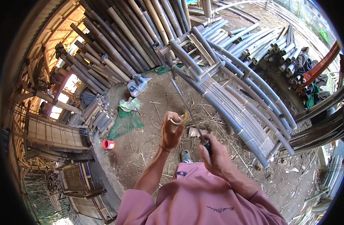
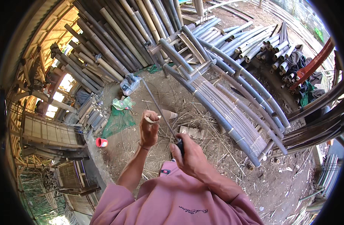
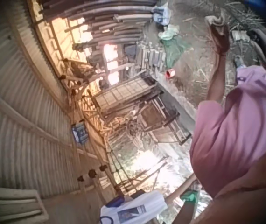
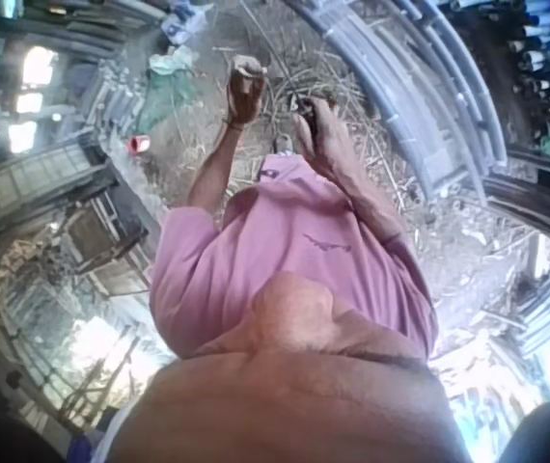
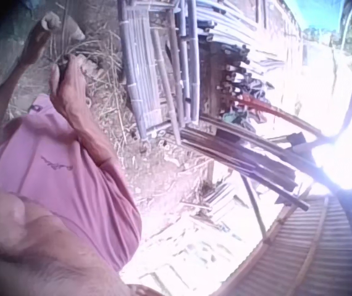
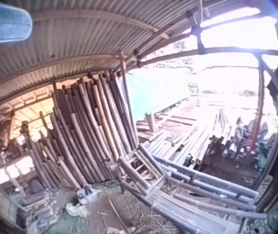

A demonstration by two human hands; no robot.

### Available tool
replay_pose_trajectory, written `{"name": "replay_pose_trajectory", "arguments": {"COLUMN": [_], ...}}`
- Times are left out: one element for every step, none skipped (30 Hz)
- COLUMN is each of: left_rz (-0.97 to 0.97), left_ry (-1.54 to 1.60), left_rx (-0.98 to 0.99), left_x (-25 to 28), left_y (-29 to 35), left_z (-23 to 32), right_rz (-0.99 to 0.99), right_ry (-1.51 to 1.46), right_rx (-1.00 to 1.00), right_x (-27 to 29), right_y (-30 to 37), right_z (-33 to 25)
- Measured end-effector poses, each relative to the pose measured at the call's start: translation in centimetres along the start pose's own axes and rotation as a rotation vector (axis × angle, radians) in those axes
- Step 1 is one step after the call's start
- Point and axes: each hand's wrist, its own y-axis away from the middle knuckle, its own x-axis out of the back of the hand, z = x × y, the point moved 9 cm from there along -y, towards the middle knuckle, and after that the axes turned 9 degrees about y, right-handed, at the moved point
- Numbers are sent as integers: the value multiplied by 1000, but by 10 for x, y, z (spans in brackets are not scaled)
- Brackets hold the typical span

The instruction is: The person constructs bamboo furniture, specifically a bench or chair, by using a large knife to notch and shave a bamboo pole and then fitting it into a pre-existing bamboo frame.

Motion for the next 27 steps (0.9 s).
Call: {"name": "replay_pose_trajectory", "arguments": {"left_rz": [-23, -43, -46, -53, -59, -66, -66, -67, -67, -68, -67, -67, -71, -74, -77, -75, -73, -72, -64, -58, -51, -54, -56, -59, -63, -69, -74], "left_ry": [-6, -15, -30, -20, -10, 0, -8, -19, -29, -25, -19, -12, -20, -30, -39, -43, -45, -46, -39, -36, -32, -35, -36, -38, -42, -42, -43], "left_rx": [16, 37, 33, 40, 44, 47, 46, 46, 46, 45, 43, 40, 43, 46, 49, 48, 46, 43, 37, 33, 29, 28, 24, 20, 16, 11, 7], "left_x": [-2, -4, -4, -7, -8, -10, -11, -11, -11, -10, -11, -11, -11, -10, -9, -9, -9, -9, -10, -9, -8, -7, -7, -6, -5, -5, -4], "left_y": [3, 5, 6, 9, 11, 13, 15, 18, 20, 21, 22, 23, 25, 26, 27, 27, 28, 28, 28, 29, 30, 31, 32, 32, 33, 34, 35], "left_z": [2, 7, 12, 12, 13, 14, 15, 15, 16, 16, 14, 14, 13, 13, 13, 14, 14, 14, 15, 15, 15, 15, 15, 14, 13, 12, 12], "right_rz": [-4, -13, 7, -7, -18, -29, -23, -35, -46, -58, -63, -67, -72, -81, -90, -99, -87, -76, -64, -68, -72, -75, -73, -71, -69, -72, -75], "right_ry": [13, 24, 20, 20, 20, 20, 22, 15, 9, 3, 9, 15, 21, 17, 13, 8, 18, 29, 39, 42, 46, 50, 51, 51, 52, 54, 56], "right_rx": [20, 41, 88, 76, 68, 60, 75, 75, 75, 75, 73, 70, 69, 66, 63, 61, 66, 72, 77, 71, 64, 56, 63, 69, 76, 74, 73], "right_x": [-2, -5, -6, -8, -9, -10, -11, -13, -14, -16, -17, -17, -17, -17, -17, -17, -17, -17, -17, -18, -19, -19, -20, -20, -21, -21, -21], "right_y": [-1, -1, 0, 1, 1, 2, 2, 2, 3, 3, 4, 5, 5, 6, 6, 6, 7, 7, 8, 8, 8, 9, 9, 9, 9, 9, 9], "right_z": [-2, -5, -9, -9, -10, -10, -9, -8, -8, -8, -8, -9, -10, -11, -12, -12, -12, -12, -12, -12, -13, -13, -14, -14, -14, -15, -16]}}
